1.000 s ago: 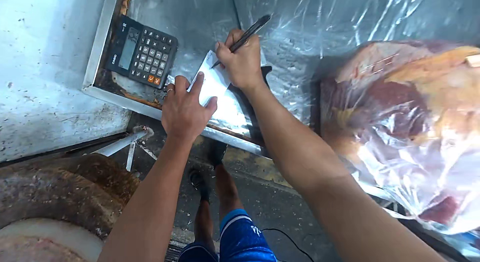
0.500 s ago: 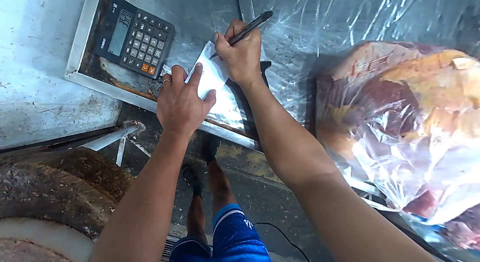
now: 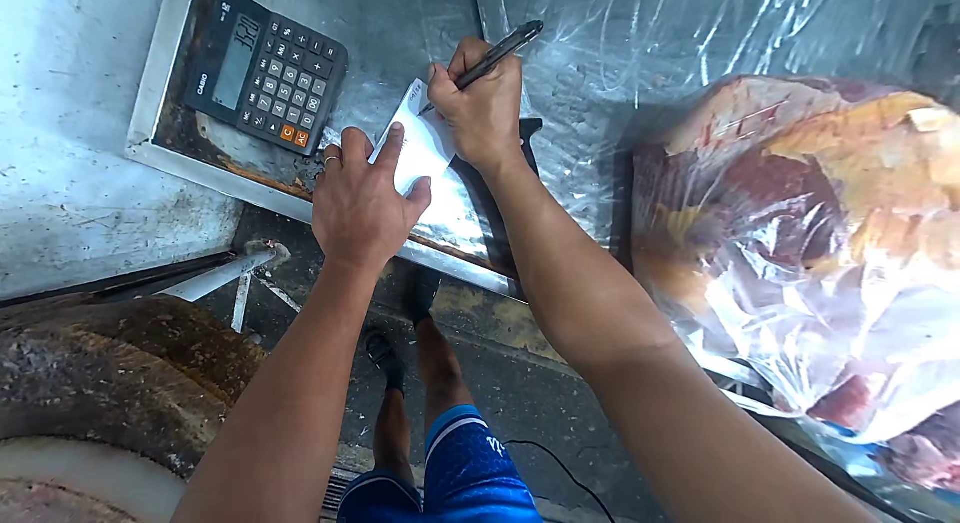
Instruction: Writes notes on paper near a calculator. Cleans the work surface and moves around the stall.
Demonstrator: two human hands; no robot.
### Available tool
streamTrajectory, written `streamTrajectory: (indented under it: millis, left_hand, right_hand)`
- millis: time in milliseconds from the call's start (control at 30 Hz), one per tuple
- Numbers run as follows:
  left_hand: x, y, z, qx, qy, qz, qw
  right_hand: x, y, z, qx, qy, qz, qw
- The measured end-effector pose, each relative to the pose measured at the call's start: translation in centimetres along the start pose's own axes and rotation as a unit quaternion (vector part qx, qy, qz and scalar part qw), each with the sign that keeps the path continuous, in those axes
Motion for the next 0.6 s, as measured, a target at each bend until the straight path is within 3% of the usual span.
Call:
streamTrajectory:
  millis: [600]
  left_hand:
    - [-0.05, -0.03, 0.02, -0.006, -0.008, -0.002, 1.000]
  right_hand:
    - [0.49, -0.22, 0.54, -0.019, -0.022, 0.001, 1.000]
Point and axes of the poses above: each hand's wrist, its own y-axis away from the middle knuckle, its own x-axis out of the back of the hand, z = x × y, the point moved 10 cm from there along -y, towards the middle knuckle, and after that the axes turned 11 degrees about y, right-handed, at the moved point
